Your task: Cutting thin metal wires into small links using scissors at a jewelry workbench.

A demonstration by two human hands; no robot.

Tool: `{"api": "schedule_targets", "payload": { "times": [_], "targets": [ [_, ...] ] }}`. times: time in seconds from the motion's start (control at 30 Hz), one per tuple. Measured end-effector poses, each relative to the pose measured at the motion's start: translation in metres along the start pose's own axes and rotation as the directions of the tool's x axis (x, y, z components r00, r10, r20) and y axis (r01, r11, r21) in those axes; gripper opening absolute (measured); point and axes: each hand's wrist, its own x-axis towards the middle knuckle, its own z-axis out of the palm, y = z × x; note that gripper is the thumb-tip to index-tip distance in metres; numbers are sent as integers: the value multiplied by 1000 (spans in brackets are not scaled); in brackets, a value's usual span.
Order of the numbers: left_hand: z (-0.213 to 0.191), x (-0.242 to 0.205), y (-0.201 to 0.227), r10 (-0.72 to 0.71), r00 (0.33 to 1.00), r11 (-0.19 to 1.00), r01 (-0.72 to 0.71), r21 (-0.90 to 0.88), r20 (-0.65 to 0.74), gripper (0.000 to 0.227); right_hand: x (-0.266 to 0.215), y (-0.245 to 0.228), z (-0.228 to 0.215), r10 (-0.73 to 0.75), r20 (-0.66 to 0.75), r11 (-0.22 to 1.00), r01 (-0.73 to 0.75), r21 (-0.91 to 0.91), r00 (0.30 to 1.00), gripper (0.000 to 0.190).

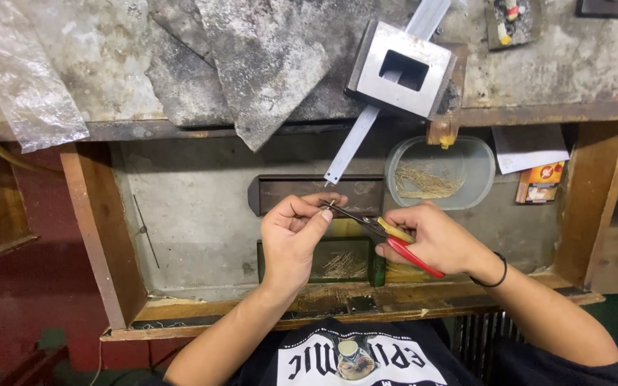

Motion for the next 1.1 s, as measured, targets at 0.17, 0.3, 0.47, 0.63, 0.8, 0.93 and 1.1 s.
{"api": "schedule_targets", "payload": {
  "times": [0.17, 0.3, 0.47, 0.63, 0.8, 0.93, 1.1],
  "targets": [
    [-1, -10, -1, 0, 1000, 1000, 0, 11, 9, 12, -6, 4, 8, 15, -32, 1000, -15, 13, 999, 29],
    [-5, -18, -7, 20, 1000, 999, -20, 29, -1, 12, -9, 23, 22, 16, -37, 1000, -15, 24, 999, 30],
    [-14, -20, -21, 6, 1000, 999, -5, 46, -23, 13, -5, 38, 30, 8, -52, 1000, -7, 29, 999, 28],
    [-21, -16, -25, -61, 998, 997, 62, 46, -29, 12, 0, 30, 33, 129, -44, 991, -127, 47, 991, 27],
    [-38, -17, -28, -129, 990, 980, 120, 158, 49, 9, 4, 29, 31, 228, -25, 972, -229, -53, 973, 34],
    [-42, -10, 8, -123, 986, 913, 70, 401, 108, 10, -2, 19, 26, 255, -40, 959, -257, -118, 966, 33],
    [-54, -7, 19, 50, 963, 531, -251, 809, 266, 6, -14, 22, 11, 139, -19, 944, -139, -299, 990, 32]
  ]
}}
